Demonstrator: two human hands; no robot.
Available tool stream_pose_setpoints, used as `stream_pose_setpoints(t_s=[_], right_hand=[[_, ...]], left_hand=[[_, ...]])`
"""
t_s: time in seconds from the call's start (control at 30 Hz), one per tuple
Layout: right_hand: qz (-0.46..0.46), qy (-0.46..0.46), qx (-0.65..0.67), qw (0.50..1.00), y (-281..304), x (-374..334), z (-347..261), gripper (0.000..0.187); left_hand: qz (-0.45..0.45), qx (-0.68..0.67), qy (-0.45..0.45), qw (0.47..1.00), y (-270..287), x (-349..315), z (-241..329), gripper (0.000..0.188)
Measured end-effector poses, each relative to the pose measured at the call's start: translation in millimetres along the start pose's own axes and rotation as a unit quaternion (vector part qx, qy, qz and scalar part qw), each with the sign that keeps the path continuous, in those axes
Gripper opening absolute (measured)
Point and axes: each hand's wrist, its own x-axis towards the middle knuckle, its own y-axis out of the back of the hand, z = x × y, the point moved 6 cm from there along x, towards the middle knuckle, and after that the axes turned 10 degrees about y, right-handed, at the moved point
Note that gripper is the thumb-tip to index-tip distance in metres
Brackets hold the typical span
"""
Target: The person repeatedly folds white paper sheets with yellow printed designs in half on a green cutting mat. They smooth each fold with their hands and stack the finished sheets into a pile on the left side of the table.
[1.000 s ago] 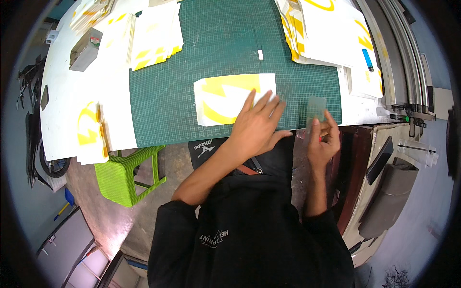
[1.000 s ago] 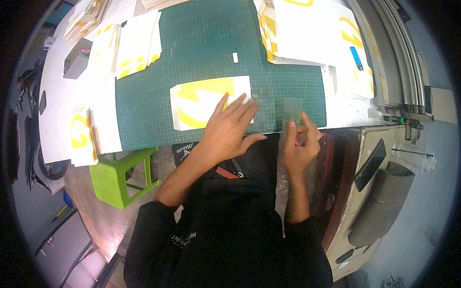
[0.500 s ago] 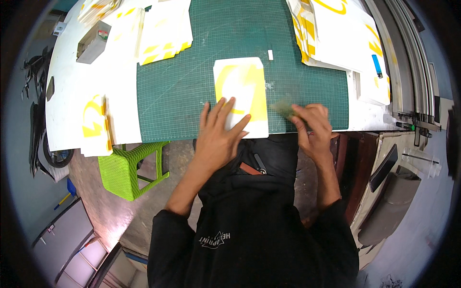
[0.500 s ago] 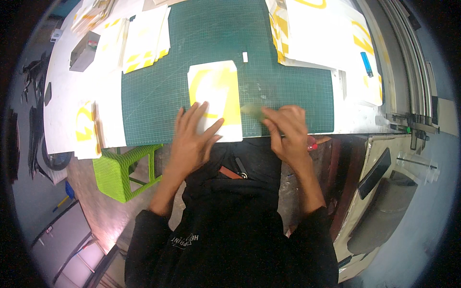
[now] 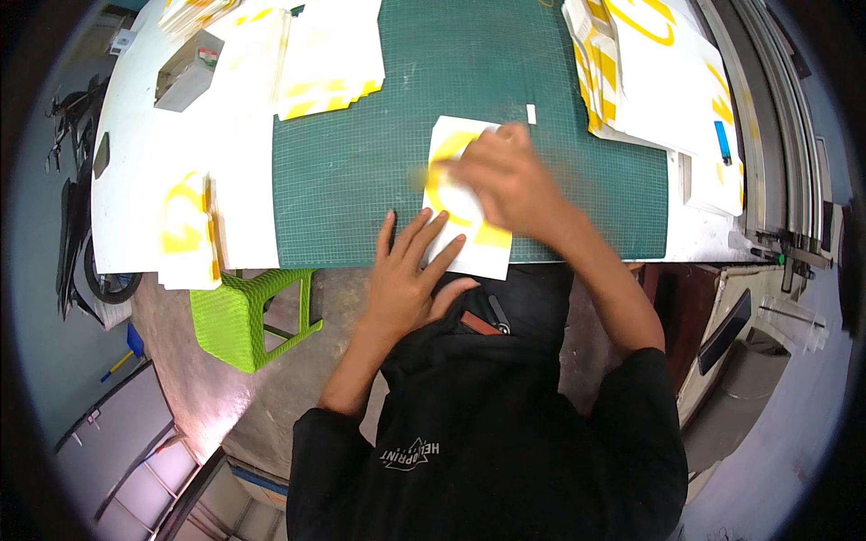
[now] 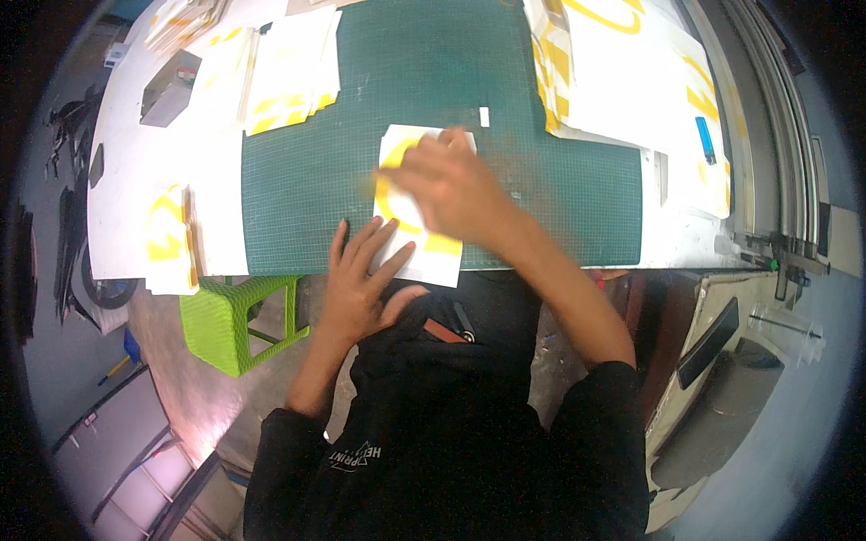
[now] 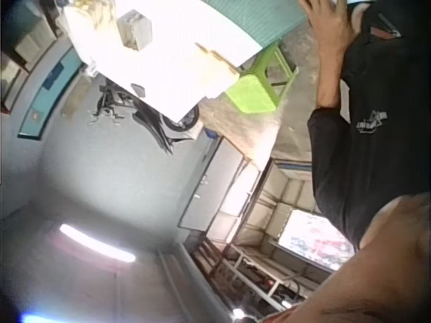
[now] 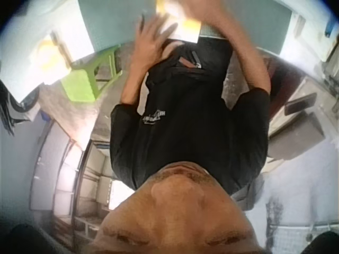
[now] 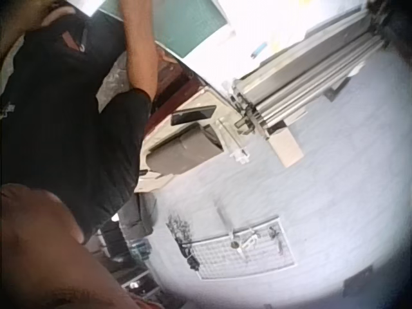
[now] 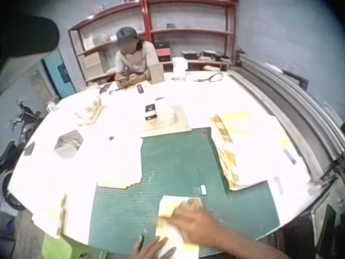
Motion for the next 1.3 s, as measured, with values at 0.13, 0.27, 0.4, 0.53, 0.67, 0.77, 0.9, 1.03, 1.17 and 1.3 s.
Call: stream_pose_setpoints(t_s=[0.13, 0.27, 0.4, 0.53, 0.67, 0.77, 0.9, 1.03, 1.17, 1.3], right_hand=[[-0.003, -0.037, -0.088, 0.995, -28.0, -5.8, 36.8, 0.04], [0.071, -0.182, -0.11, 0.974, 14.0, -6.6, 87.8, 0.032], [0.035, -0.254, -0.141, 0.956, 34.5, -44.4, 70.2, 0.041], [0.089, -0.202, -0.038, 0.975, 60.6, -63.7, 7.4, 0.067], [0.023, -0.153, 0.266, 0.952, 68.9, -49.3, -62.8, 0.077], [0.082, -0.174, 0.268, 0.944, 56.7, -42.8, -78.3, 0.043], [0.187, -0.331, 0.293, 0.878, 42.6, -31.2, -58.3, 0.021], [0.256, -0.347, 0.346, 0.834, 4.5, 49.2, 9.1, 0.022], [0.184, -0.427, 0.22, 0.858, -52.0, 108.0, 88.2, 0.032], [0.005, -0.466, 0.018, 0.885, -92.2, 135.1, 117.4, 0.053]], left_hand=[[-0.002, 0.012, 0.0, 1.0, -0.7, -0.7, 1.8, 0.068], [0.004, 0.05, -0.023, 0.998, -4.2, -2.2, 0.0, 0.059], [0.033, 0.05, -0.065, 0.996, -8.3, -14.1, -10.7, 0.05], [0.058, -0.101, -0.064, 0.991, 25.6, -12.9, 1.6, 0.048], [0.105, -0.3, -0.02, 0.948, 66.3, 1.2, 4.3, 0.039], [0.184, -0.426, 0.041, 0.885, 83.4, 7.2, -4.0, 0.033], [0.288, -0.468, 0.13, 0.825, 97.0, 17.3, -65.0, 0.044], [0.334, -0.319, 0.258, 0.848, 72.8, 7.3, -147.6, 0.04], [0.321, -0.276, 0.223, 0.878, 71.0, 16.5, -132.8, 0.035], [0.322, -0.247, 0.257, 0.877, 76.1, 9.7, -133.1, 0.032]])
